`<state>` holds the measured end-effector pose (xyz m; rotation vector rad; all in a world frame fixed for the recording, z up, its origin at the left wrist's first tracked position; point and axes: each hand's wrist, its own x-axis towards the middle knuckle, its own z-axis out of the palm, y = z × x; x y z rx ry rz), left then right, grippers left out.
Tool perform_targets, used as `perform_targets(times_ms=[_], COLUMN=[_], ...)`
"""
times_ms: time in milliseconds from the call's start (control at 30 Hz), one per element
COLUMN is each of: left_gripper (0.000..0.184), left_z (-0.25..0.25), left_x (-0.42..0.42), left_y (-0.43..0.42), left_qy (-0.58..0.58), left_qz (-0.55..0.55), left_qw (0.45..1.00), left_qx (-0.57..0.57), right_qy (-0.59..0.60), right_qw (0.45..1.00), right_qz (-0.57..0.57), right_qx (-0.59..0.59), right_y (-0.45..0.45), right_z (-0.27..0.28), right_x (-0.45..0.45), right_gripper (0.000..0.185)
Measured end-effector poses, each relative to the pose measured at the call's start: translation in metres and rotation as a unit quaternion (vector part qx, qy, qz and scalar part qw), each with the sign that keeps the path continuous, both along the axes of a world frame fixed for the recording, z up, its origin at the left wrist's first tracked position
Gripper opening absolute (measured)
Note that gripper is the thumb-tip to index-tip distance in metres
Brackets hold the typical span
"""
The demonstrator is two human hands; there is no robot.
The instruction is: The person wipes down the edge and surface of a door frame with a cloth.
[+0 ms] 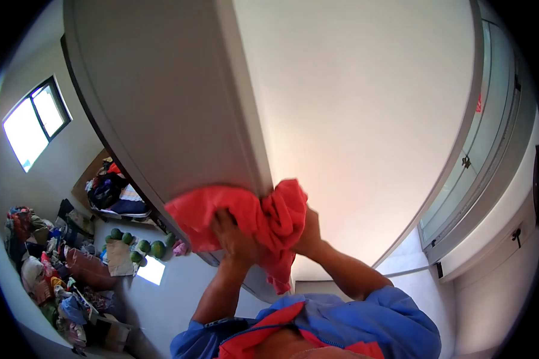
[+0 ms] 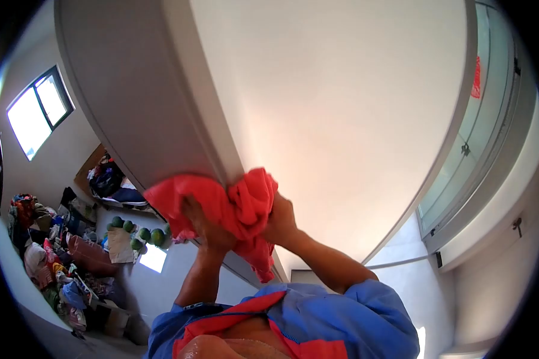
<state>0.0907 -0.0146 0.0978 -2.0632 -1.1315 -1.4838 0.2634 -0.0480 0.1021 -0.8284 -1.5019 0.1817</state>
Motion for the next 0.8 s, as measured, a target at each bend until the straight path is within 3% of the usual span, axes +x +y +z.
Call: perform_targets(times_ms=[100, 167, 233, 300, 400, 467, 500, 567, 600, 667, 800], left_gripper=[0.069, 0.072, 0.074, 0.076, 0.080, 0.075, 0.075, 0.072, 0.072, 0.072, 0.073], left_z=[-0.025, -0.012, 0.016, 0.032, 0.020, -0.029, -0.025, -0.009, -0.003, 0.007, 0.012], left_x=[0.006, 0.006, 0.005, -0.002, -0.008, -0.002, -0.008, -0.022, -0.021, -0.007, -0.016], left_y=[-0.005, -0.002, 0.005, 0.008, 0.013, 0.025, 0.022, 0.007, 0.006, 0.009, 0.002], left_qy=[0.065, 0.023, 0.023, 0.021, 0.053, -0.130, -0.132, 0.040, 0.040, 0.001, 0.035], left_qz=[-0.023, -0.068, -0.069, -0.066, -0.058, -0.235, -0.232, -0.239, -0.240, -0.144, -0.172], left_qw=[0.998, 0.995, 0.996, 0.996, 0.995, 0.961, 0.962, 0.968, 0.967, 0.981, 0.980], left_qx=[-0.006, 0.062, 0.060, 0.063, 0.067, -0.068, -0.064, -0.071, -0.076, 0.131, 0.090], right_qy=[0.013, 0.038, -0.035, -0.017, -0.010, -0.031, -0.045, -0.057, -0.047, 0.007, -0.062], right_qw=[1.000, 0.999, 0.995, 0.990, 0.984, 0.978, 0.975, 0.972, 0.972, 0.977, 0.970], right_qz=[0.015, 0.035, -0.040, -0.072, -0.092, -0.125, -0.135, -0.145, -0.156, -0.137, -0.223], right_qx=[-0.006, 0.006, 0.085, 0.123, 0.154, 0.165, 0.172, 0.174, 0.170, 0.162, 0.078], right_y=[-0.002, 0.001, 0.008, 0.005, 0.015, 0.014, 0.015, 0.016, 0.011, 0.006, -0.004], right_z=[-0.019, -0.014, 0.013, 0.044, 0.027, 0.012, 0.002, -0.001, 0.007, 0.023, 0.022], right_x=[-0.001, 0.002, 0.010, 0.004, -0.006, -0.011, -0.013, -0.017, -0.019, -0.029, -0.041], right_gripper=[0.050, 0.050, 0.050, 0.032, 0.046, 0.051, 0.056, 0.060, 0.056, 0.056, 0.064])
